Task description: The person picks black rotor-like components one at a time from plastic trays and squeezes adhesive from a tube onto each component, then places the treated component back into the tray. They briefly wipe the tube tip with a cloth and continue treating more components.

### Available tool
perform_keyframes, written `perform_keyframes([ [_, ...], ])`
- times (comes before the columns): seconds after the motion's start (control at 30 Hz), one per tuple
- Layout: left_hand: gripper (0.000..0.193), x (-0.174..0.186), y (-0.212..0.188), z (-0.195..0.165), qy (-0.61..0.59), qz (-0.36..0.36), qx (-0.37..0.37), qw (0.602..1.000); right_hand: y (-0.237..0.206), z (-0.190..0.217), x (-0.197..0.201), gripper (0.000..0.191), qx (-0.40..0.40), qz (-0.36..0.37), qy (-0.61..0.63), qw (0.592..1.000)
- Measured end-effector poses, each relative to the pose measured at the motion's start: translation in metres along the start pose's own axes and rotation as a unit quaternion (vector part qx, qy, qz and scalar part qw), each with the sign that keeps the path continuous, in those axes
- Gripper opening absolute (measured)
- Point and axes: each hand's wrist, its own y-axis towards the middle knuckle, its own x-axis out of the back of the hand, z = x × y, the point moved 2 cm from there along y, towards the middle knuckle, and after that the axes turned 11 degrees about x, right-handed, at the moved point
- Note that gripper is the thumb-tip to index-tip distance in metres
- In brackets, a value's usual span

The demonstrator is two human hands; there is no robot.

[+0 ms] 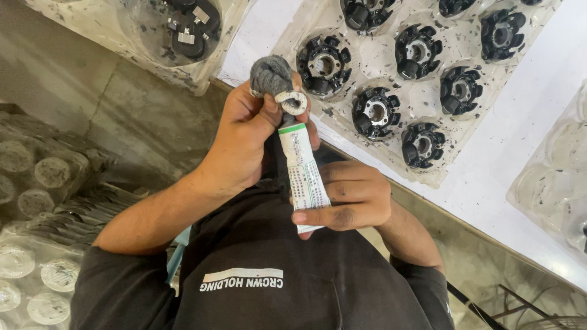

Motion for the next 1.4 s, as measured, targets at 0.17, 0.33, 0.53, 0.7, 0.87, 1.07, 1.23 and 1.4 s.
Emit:
perform_keyframes([
  [0.17,0.027,-0.006,-0.004,-0.002,-0.012,0.005,0.023,1.0,0.003,-0.001,-0.001,0.037,0.025,-0.001,0.014,1.0],
  [0.33,0.027,-0.007,-0.011,-0.008,0.048,0.029,-0.033,0.998,-0.001,0.003,-0.008,0.042,-0.048,-0.03,0.037,0.998],
  [0.53,0.025,-0.013,-0.014,-0.027,0.104,0.044,-0.153,0.982,-0.014,0.023,-0.022,0.041,-0.196,-0.106,0.075,0.972],
  [0.7,0.021,-0.026,-0.023,-0.035,0.172,0.014,-0.142,0.975,-0.034,0.038,-0.05,0.065,-0.341,-0.339,0.342,0.807],
  [0.87,0.026,-0.028,-0.024,-0.034,0.261,0.086,-0.229,0.934,-0.055,0.035,-0.063,0.053,-0.403,-0.385,0.343,0.756],
  [1.07,0.016,-0.029,-0.024,-0.04,0.43,-0.005,-0.291,0.855,-0.06,0.03,-0.073,0.043,-0.396,-0.501,0.305,0.707],
  [1.23,0.014,-0.037,-0.024,-0.047,0.496,-0.072,-0.312,0.807,-0.058,0.028,-0.058,0.041,-0.309,-0.364,-0.07,0.876],
  [1.4,0.01,-0.029,-0.03,-0.042,0.485,-0.119,-0.267,0.824,-0.057,0.025,-0.054,0.047,-0.289,-0.309,-0.157,0.892],
])
